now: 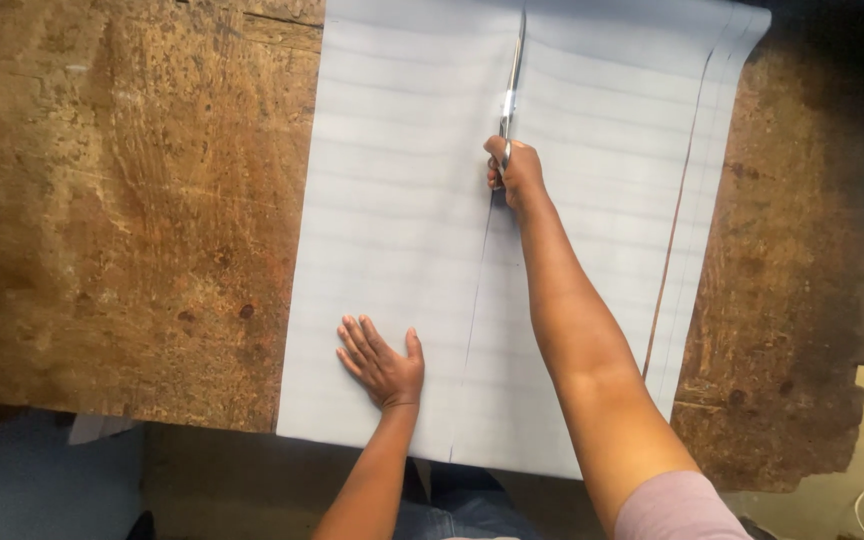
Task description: The person uses large shears to cut a white sheet of fabric laid on a wooden table. They make several straight cuts along marked lines, separating the fabric into multiple pieces. The person occasionally lifts and repositions the fabric to continue cutting.
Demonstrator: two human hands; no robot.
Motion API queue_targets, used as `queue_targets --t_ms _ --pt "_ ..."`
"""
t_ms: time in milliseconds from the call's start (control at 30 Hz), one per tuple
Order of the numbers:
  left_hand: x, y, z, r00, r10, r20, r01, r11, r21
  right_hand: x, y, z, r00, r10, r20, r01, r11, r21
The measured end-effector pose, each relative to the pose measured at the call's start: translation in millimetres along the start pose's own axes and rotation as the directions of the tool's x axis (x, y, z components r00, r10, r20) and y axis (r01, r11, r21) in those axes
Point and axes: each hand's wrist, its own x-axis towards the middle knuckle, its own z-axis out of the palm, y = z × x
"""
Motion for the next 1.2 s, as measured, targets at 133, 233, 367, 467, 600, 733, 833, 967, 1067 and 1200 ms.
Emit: queue_targets --t_ms 133,233,367,467,600,733,833,967,1067,1200 --pt "1.1 1.1 0.5 1.0 -0.014 0.011 0.014 1.0 -0.008 9.9 4.0 0.2 1.0 -0.029 -0.011 0.028 0.997 -0.07" --pt "0.4 1.2 1.4 1.0 -0.015 0.028 0.015 1.0 0.003 13.8 7.9 -2.5 0.999 -0.05 -0.012 0.049 0.996 -0.079" --pt "0.4 2.6 -0.8 1.0 -0.013 0.006 0.013 1.0 0.005 -0.9 -6.4 -1.2 0.999 -0.029 0.029 0.03 0.999 -0.031" --pt "1.5 0.4 4.1 1.0 -0.017 0.002 0.017 1.0 -0.008 -29.8 -15.7 -11.6 0.996 0.028 0.084 -0.024 0.999 -0.047" --pt "1.4 -0.1 6.1 1.0 0.002 0.006 -0.002 1.0 -0.019 -102.6 57.1 -76.9 0.987 -0.002 0.158 0.032 0.982 -0.188" --pt "3.6 -4.2 14.8 0.999 0.027 -0.037 -0.028 0.999 -0.036 -270.8 162.8 -179.0 0.987 0.054 0.15 0.012 0.912 -0.41" --pt "5.7 -7.9 18.7 0.998 0.04 -0.041 -0.042 0.998 -0.049 -402.9 256.3 -252.5 0.985 0.171 -0.001 -0.158 0.908 -0.387" --pt "6.8 -13.0 22.1 0.999 0.039 -0.027 -0.04 0.998 -0.051 -534.0 335.0 -327.3 0.955 0.255 -0.152 -0.296 0.865 -0.405" --pt "13.5 -28.1 41.4 0.996 0.076 -0.049 -0.079 0.996 -0.05 -552.4 339.4 -353.4 0.965 0.234 -0.117 -0.255 0.74 -0.623" --pt "8.6 -51.5 18.4 0.982 0.181 -0.05 -0.183 0.861 -0.474 -543.4 324.9 -343.3 0.946 0.311 0.089 -0.195 0.769 -0.609"
